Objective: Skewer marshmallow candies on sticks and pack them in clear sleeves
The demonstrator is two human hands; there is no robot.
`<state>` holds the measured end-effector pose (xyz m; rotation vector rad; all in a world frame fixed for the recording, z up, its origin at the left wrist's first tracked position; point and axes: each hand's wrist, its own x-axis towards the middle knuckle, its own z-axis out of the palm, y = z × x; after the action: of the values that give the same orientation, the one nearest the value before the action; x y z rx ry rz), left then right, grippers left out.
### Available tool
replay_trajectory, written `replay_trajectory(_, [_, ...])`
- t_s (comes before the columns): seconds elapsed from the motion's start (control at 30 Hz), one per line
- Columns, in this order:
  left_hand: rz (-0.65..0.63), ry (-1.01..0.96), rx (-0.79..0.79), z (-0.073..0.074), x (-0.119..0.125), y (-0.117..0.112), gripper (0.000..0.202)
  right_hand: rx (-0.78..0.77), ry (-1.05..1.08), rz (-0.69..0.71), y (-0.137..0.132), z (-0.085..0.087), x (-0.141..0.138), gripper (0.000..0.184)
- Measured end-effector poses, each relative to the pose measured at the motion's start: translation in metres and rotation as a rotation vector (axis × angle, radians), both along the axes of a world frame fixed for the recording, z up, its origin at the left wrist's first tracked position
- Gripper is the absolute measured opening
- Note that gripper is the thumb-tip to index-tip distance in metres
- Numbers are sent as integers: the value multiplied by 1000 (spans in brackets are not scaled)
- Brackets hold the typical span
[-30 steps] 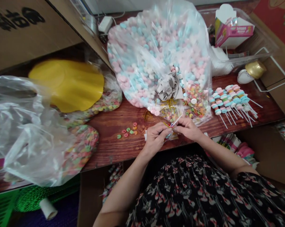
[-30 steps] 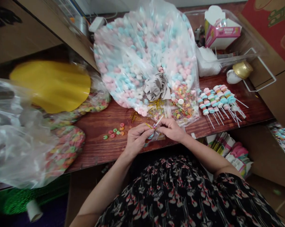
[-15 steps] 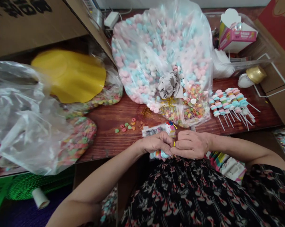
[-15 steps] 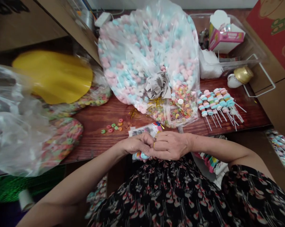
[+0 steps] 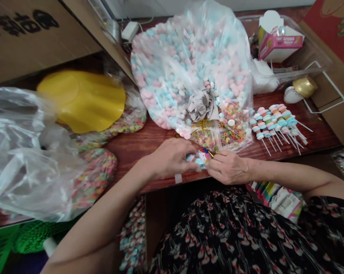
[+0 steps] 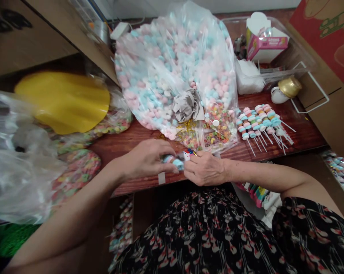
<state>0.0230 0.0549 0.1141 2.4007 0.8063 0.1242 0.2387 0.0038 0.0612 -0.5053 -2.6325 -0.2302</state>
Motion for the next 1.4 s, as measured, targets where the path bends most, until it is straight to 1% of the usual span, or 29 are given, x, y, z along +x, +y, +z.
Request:
replay_trajectory(0.03, [25, 30, 251, 11, 3, -12, 15, -28, 43, -59, 7, -2, 0, 20])
replay_trajectory(0.07, [10, 53, 473, 18, 6, -25, 15, -73, 108, -111, 15, -4, 0, 21])
replay_trajectory(0.1, [-48, 51, 645, 20, 10, -38, 15, -139, 198, -154, 22, -5, 0, 22])
replay_trajectory(0.13, [-128, 37, 723, 17, 14, -48, 13, -227, 308, -190, 28, -5, 0, 22])
replay_trajectory(0.17, [-140, 28, 739, 9, 17, -54, 11, -332, 432, -222, 32, -5, -1, 21])
replay_trajectory(0.23, [-42, -7, 675, -15, 18, -51, 11, -595, 674, -269, 30, -1, -6, 18])
replay_trajectory(0.3, [121, -144, 529, -40, 16, -33, 12, -913, 825, -248, 18, 1, -16, 15])
replay_trajectory(0.37, [270, -394, 300, -54, 12, -15, 21, -1176, 838, -135, 3, 0, -28, 15])
replay_trajectory(0.4, [330, -516, 178, -58, 11, -8, 25, -1234, 809, -77, -2, -1, -33, 16])
replay_trajectory(0.43, [378, -622, 69, -59, 10, -5, 28, -1224, 783, -44, -5, -3, -36, 16])
replay_trajectory(0.47, [426, -704, -18, -58, 9, -5, 31, -1151, 762, -39, -5, -5, -39, 16])
replay_trajectory(0.5, [477, -767, -88, -57, 10, -7, 37, -1025, 748, -58, -3, -8, -40, 17])
replay_trajectory(0.57, [566, -855, -241, -57, 9, -18, 58, -716, 710, -134, 6, -13, -38, 20])
replay_trajectory(0.6, [594, -879, -358, -57, 9, -25, 67, -575, 685, -167, 11, -15, -36, 21])
replay_trajectory(0.67, [589, -879, -653, -58, 6, -38, 75, -375, 635, -204, 17, -20, -34, 22])
replay_trajectory(0.73, [580, -869, -874, -59, 1, -48, 73, -243, 620, -208, 18, -25, -35, 20])
replay_trajectory(0.77, [595, -886, -930, -57, -2, -51, 73, -181, 613, -200, 17, -28, -36, 19])
replay_trajectory(0.9, [652, -993, -1040, -48, -13, -60, 74, 66, 540, -163, 13, -33, -42, 19])
replay_trajectory(1.0, [638, -944, -1064, -42, -15, -67, 76, 177, 497, -124, 14, -30, -43, 17])
replay_trajectory(1.03, [627, -902, -1049, -42, -14, -70, 70, 193, 481, -109, 15, -29, -43, 16])
replay_trajectory(1.1, [600, -804, -990, -44, -12, -76, 44, 187, 445, -89, 17, -26, -42, 17])
replay_trajectory(1.13, [597, -757, -930, -46, -12, -78, 31, 158, 427, -85, 18, -24, -41, 18])
replay_trajectory(1.17, [601, -705, -834, -48, -12, -80, 23, 106, 417, -88, 18, -23, -41, 19])
replay_trajectory(1.2, [607, -641, -694, -51, -13, -81, 19, 25, 414, -95, 18, -21, -41, 21])
replay_trajectory(1.23, [607, -561, -510, -54, -15, -82, 16, -91, 423, -102, 18, -20, -41, 22])
replay_trajectory(1.27, [598, -470, -294, -56, -18, -82, 14, -245, 447, -105, 16, -19, -43, 22])
replay_trajectory(1.3, [570, -366, -73, -58, -22, -83, 14, -439, 487, -103, 14, -19, -45, 21])
replay_trajectory(1.37, [461, -172, 300, -58, -30, -86, 20, -921, 578, -87, 5, -22, -53, 19])
replay_trajectory(1.4, [393, -96, 421, -57, -35, -90, 25, -1179, 604, -84, 0, -26, -58, 19])
